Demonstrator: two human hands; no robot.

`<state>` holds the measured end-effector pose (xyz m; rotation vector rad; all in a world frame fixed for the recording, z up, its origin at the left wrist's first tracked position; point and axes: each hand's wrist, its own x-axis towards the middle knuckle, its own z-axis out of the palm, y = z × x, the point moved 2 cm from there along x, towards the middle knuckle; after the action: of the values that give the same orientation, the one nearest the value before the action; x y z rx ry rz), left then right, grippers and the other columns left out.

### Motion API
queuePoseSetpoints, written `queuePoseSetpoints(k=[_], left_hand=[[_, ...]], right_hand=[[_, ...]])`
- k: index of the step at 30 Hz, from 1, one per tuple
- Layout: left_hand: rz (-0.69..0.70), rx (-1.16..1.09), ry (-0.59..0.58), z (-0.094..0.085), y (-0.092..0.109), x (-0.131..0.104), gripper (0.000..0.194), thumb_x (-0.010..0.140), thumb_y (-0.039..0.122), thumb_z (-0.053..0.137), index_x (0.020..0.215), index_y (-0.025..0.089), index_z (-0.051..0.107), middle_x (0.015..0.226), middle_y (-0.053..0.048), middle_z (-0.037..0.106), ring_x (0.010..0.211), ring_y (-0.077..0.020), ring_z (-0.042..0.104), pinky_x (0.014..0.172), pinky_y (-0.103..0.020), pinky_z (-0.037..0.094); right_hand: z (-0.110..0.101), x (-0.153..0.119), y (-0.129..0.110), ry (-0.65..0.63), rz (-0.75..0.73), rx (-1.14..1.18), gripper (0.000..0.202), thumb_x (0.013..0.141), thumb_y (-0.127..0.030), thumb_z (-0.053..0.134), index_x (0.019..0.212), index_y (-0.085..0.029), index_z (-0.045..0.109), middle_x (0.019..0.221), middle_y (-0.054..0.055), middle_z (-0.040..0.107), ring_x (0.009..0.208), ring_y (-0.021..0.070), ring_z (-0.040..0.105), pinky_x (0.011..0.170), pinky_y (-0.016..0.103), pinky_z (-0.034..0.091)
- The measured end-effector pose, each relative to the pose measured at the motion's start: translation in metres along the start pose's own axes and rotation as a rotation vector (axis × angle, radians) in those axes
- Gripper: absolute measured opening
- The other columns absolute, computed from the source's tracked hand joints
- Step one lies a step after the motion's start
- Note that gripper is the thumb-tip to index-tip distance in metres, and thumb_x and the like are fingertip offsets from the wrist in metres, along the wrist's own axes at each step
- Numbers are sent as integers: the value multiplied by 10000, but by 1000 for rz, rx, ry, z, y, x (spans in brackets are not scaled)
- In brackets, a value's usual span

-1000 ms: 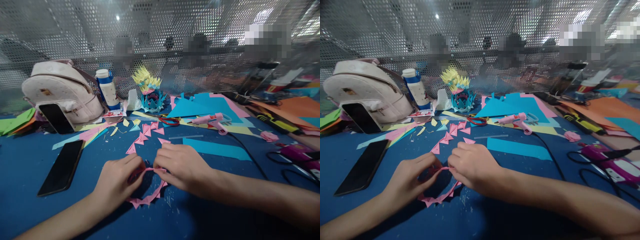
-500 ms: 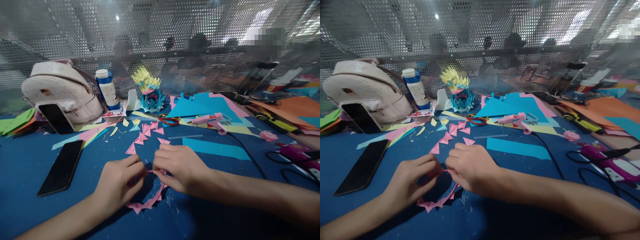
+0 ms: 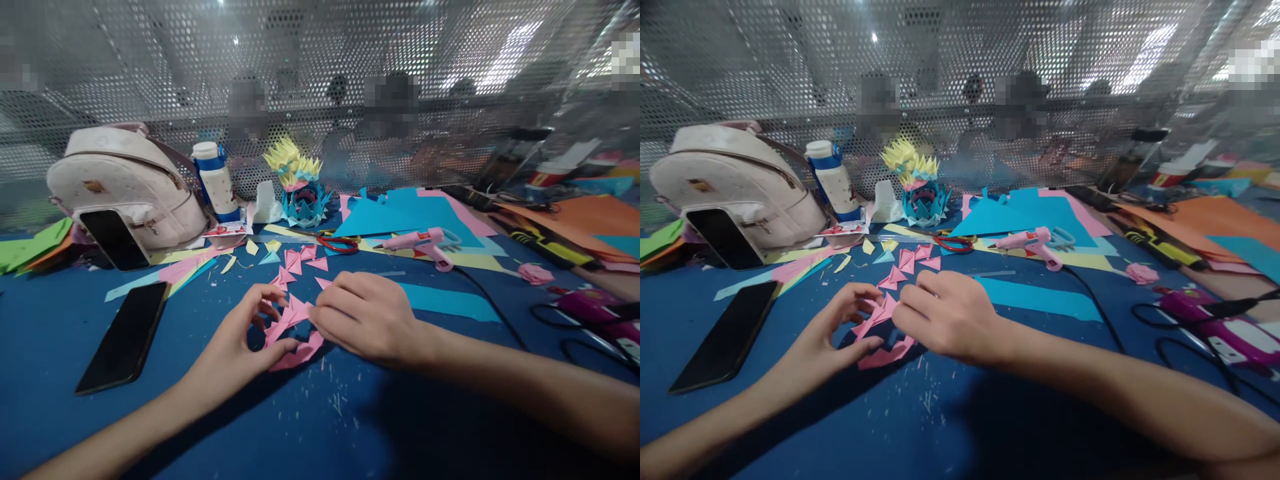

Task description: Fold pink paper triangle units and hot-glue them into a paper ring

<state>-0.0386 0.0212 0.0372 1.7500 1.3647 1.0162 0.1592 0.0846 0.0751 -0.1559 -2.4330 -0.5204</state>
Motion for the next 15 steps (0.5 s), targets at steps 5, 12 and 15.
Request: queuePoseSetpoints(k=[5,12,15], left_hand=[[-198,-460,-256,9,-9,3,277,828,422,696,848,157,619,777,-5,597,698,-124,519,653,-228,397],[-153,-402,-205,4,-9,3,261,902,400,638,803,159,638,751,-19,641,705,-133,540,678,-243,398],[9,-138,-140,-1,-6,3,235,941,357,578,800,173,615,777,-12,605,756,-153,531,726,-276,403]], right_hand=[[-2,-4,0,146,-110,-38,185,922,-129,562,785,-187,672,760,-24,685,672,146,506,528,299,328],[12,-8,10,63,29,175,137,971,-295,582,982,-176,649,919,24,701,799,173,563,678,308,445],[18,-6,18,-46,241,490,374,902,-458,670,1127,-168,600,1087,81,663,988,208,573,854,345,463]])
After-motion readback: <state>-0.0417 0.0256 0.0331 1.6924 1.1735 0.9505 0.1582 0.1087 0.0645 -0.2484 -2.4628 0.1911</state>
